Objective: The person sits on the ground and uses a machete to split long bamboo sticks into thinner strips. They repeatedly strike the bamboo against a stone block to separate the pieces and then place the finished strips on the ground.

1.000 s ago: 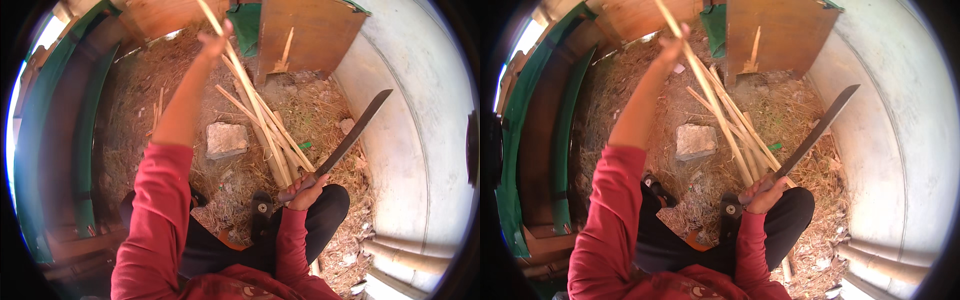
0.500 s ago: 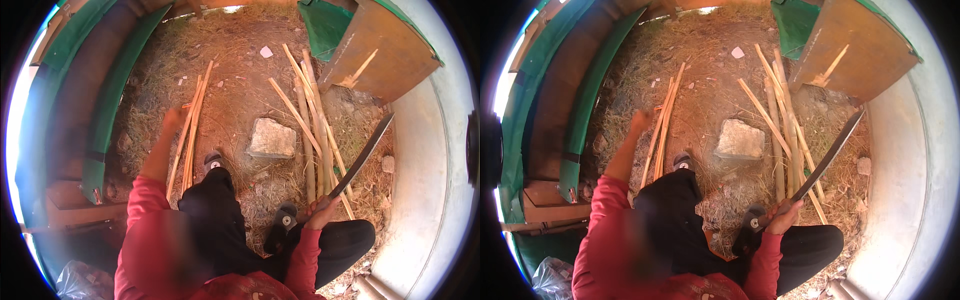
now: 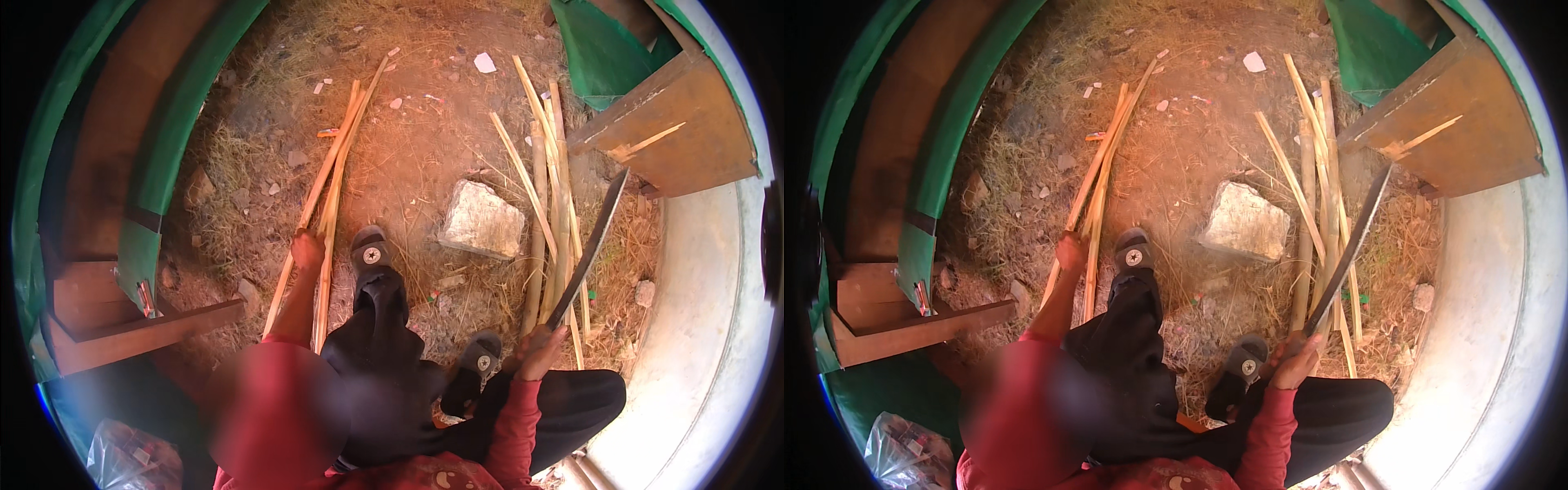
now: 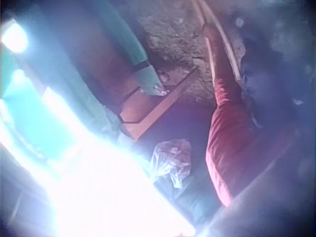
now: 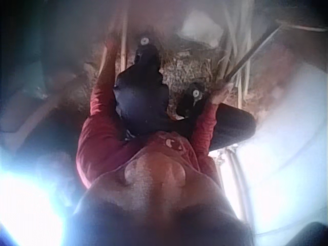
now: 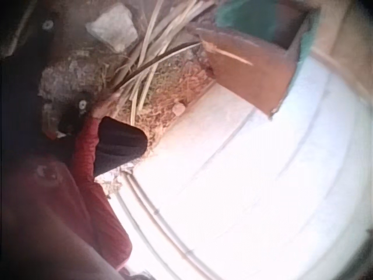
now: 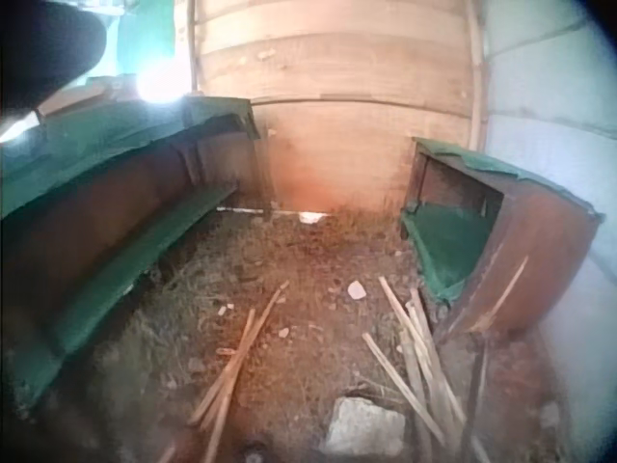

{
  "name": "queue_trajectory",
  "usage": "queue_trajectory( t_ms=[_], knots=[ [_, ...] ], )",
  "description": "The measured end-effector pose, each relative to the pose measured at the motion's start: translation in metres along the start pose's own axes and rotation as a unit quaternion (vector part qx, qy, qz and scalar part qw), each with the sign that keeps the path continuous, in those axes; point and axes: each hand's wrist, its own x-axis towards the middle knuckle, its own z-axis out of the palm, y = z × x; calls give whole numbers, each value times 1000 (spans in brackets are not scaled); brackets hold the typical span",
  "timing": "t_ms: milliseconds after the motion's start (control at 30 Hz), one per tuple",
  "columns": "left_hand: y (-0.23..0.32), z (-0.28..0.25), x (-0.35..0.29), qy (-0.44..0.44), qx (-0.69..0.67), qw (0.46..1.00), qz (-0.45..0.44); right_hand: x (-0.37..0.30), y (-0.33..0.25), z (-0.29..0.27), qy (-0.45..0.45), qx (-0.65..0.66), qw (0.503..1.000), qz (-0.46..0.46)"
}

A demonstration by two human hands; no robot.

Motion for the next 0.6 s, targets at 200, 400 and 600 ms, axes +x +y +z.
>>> queue_trajectory(
  t_ms=[200,400,600],
  knots=[
    [27,-101,5,23,-263,960,89,-13,-5,13,-103,8,994,-22],
    [130,-183,-18,-13,-568,794,218,-52,-67,60,-222,103,967,-74],
    [241,-232,-62,-160,-568,718,370,-76,-191,118,-276,178,927,-180]
  ],
)
